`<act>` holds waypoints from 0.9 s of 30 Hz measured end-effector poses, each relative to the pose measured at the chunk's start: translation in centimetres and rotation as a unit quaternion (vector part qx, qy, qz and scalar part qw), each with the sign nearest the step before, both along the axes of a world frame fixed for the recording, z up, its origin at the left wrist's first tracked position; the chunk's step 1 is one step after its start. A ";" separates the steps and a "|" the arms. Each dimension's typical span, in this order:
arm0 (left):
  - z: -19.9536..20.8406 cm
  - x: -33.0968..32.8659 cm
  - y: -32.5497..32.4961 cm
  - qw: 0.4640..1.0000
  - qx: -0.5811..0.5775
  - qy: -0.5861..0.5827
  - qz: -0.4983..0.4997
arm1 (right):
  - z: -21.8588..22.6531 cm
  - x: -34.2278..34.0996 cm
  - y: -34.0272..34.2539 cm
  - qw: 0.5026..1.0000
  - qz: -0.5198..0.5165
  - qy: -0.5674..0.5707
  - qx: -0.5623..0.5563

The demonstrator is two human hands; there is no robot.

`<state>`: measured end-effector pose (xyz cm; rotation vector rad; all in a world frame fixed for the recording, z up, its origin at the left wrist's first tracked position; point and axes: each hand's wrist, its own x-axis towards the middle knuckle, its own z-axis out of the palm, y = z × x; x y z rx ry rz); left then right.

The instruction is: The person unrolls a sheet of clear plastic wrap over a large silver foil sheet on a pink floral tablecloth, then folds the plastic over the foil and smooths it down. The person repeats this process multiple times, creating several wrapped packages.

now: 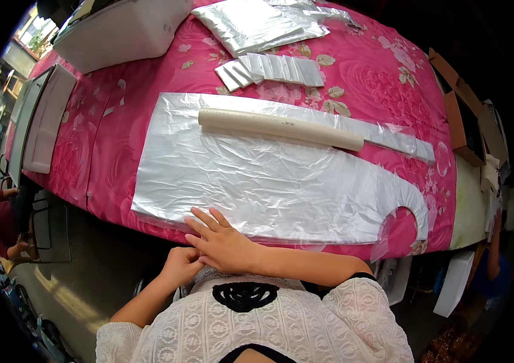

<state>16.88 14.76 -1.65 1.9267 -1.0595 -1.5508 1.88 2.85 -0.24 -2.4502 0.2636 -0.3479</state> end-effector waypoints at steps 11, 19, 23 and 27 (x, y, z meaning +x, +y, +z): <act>5.6 -1.2 -4.7 0.986 -0.160 -0.024 0.027 | 2.7 -8.1 -23.7 0.894 -0.362 -0.155 0.214; 5.5 -1.8 -6.6 0.989 -0.115 0.087 0.012 | -1.0 -11.2 -36.3 0.819 -0.572 0.006 -0.038; 5.3 -1.0 -6.2 0.990 -0.138 0.032 0.030 | 4.7 -7.6 -28.1 0.856 -0.447 -0.201 -0.165; 5.2 -1.5 -6.4 0.990 -0.140 0.027 -0.008 | 16.0 -11.0 -13.8 0.836 -0.258 -0.417 -0.248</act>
